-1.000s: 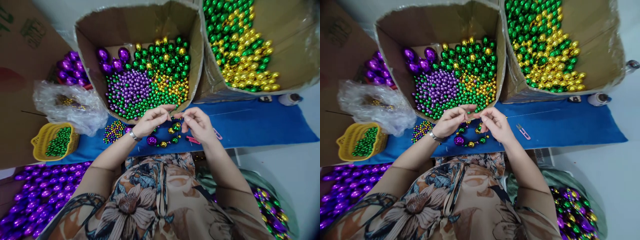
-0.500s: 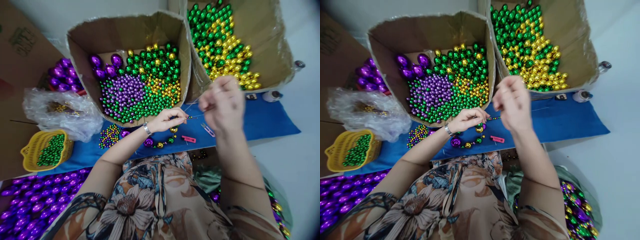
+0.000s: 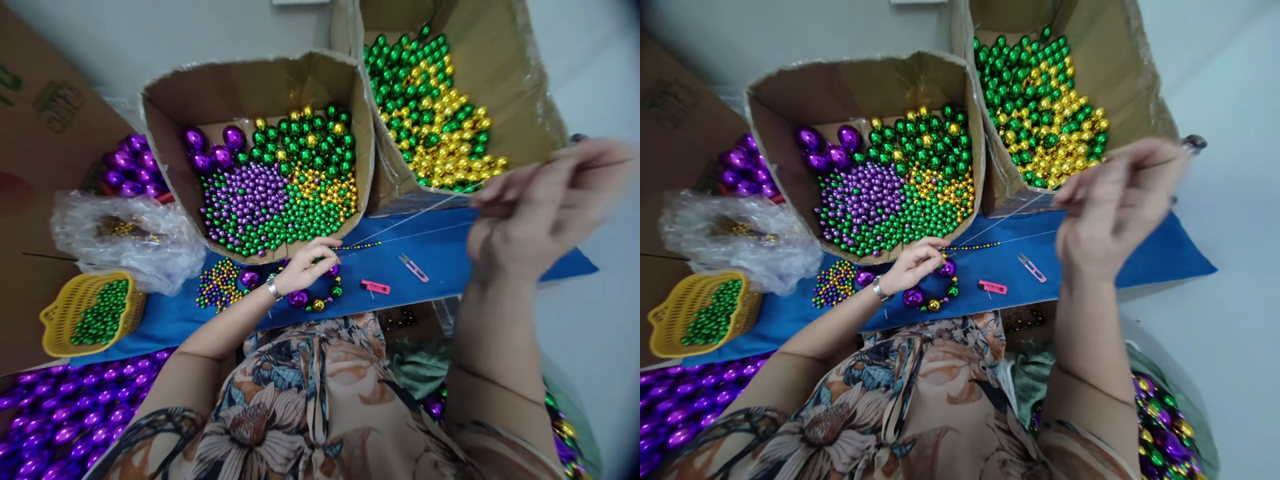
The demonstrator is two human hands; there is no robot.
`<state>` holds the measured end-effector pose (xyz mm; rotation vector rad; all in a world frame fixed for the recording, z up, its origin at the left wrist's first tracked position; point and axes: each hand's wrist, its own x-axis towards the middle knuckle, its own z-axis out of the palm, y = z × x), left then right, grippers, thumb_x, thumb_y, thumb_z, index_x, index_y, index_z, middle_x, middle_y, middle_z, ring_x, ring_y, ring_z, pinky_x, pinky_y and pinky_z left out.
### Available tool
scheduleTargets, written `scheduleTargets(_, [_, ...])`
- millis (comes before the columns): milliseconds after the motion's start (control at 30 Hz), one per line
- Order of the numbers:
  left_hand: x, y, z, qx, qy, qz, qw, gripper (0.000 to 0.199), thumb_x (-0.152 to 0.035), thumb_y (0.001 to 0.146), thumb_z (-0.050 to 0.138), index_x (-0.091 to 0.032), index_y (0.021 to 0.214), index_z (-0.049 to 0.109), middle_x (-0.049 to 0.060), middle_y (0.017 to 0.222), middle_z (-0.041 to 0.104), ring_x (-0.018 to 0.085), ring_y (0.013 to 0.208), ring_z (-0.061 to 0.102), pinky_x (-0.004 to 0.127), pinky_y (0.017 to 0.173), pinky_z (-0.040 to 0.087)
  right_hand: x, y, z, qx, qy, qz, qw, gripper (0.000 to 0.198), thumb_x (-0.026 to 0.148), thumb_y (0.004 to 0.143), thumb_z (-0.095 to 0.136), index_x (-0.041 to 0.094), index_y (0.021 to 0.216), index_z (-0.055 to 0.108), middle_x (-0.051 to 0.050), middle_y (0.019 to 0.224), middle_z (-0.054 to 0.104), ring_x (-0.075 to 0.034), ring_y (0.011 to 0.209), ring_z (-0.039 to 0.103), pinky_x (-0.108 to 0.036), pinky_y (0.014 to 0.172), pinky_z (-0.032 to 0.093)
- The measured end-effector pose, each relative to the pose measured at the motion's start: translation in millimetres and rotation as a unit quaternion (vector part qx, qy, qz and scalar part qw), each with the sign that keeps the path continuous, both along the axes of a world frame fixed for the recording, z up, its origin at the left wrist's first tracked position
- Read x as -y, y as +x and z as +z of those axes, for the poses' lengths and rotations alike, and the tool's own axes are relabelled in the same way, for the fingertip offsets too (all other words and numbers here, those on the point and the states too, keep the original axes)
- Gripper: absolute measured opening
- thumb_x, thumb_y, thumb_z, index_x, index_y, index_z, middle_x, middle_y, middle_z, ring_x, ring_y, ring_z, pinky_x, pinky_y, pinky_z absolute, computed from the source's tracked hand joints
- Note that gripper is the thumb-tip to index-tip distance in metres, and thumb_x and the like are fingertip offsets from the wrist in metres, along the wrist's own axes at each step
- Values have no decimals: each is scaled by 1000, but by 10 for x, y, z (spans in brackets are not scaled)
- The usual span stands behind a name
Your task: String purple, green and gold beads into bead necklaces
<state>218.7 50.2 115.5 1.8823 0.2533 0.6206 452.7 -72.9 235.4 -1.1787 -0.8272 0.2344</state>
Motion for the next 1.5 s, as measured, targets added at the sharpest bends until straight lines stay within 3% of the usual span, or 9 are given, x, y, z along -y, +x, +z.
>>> scheduleTargets(33, [3,-53,11,10,-51,39,998,25,-38,91,56,-17,86,68,11,112,64,18,98,64,32,83,54,2,-147,-94,49,37,-31,998,10,37,92,60,31,97,53,6,68,43,-4,55,48,-20,57,47])
scheduleTargets(167, [27,-200,61,59,-261,127,955,21,-38,87,64,-17,88,66,2,76,62,8,60,56,19,54,46,47,-591,-559,175,-133,79,972,26,33,98,47,26,123,47,3,72,56,-11,65,59,-27,59,50])
scheduleTargets(300, [110,-234,38,36,-328,130,935,23,-39,86,66,-16,87,66,-4,58,49,4,47,39,15,43,28,11,-849,-936,238,-221,168,931,41,29,99,40,23,140,32,3,75,58,-12,68,60,-28,65,52])
scheduleTargets(533, [202,-238,-78,-8,-177,153,972,26,-39,89,62,-20,103,73,2,77,63,9,68,54,21,60,43,-106,-1039,-1137,293,-227,208,905,49,27,100,35,20,147,24,2,76,58,-13,68,59,-28,70,54])
scheduleTargets(667, [192,-221,-85,4,-108,156,982,20,-35,84,68,-18,94,73,4,87,69,13,80,60,25,73,48,-131,-1093,-1166,284,-233,228,902,51,27,100,33,19,149,22,1,76,59,-14,69,60,-29,70,53])
scheduleTargets(833, [179,-232,-91,-21,-108,210,972,27,-41,84,66,-15,78,66,0,72,64,10,67,56,23,65,44,-141,-1148,-1209,249,-239,238,908,48,28,100,38,19,145,27,2,76,62,-11,67,61,-24,67,50])
scheduleTargets(967, [211,-250,-98,-29,-206,200,958,34,-48,83,66,-15,78,63,-3,63,56,7,56,45,20,54,37,-133,-1177,-1253,288,-235,149,916,21,32,94,52,19,110,58,2,71,60,-11,64,58,-24,66,47])
scheduleTargets(1200, [230,-293,-100,-31,-306,212,928,40,-55,87,57,-16,87,64,-1,69,57,6,53,42,17,45,28,-101,-1162,-1240,312,-188,61,929,8,22,93,54,20,90,62,-2,79,64,-13,74,59,-27,71,49])
scheduleTargets(1500, [332,-352,-152,-56,-137,177,973,33,-42,96,48,-17,108,65,3,81,69,9,67,58,21,63,47,-119,-1231,-1201,301,-128,49,944,12,15,89,56,20,99,62,-6,98,70,-15,93,67,-29,84,55])
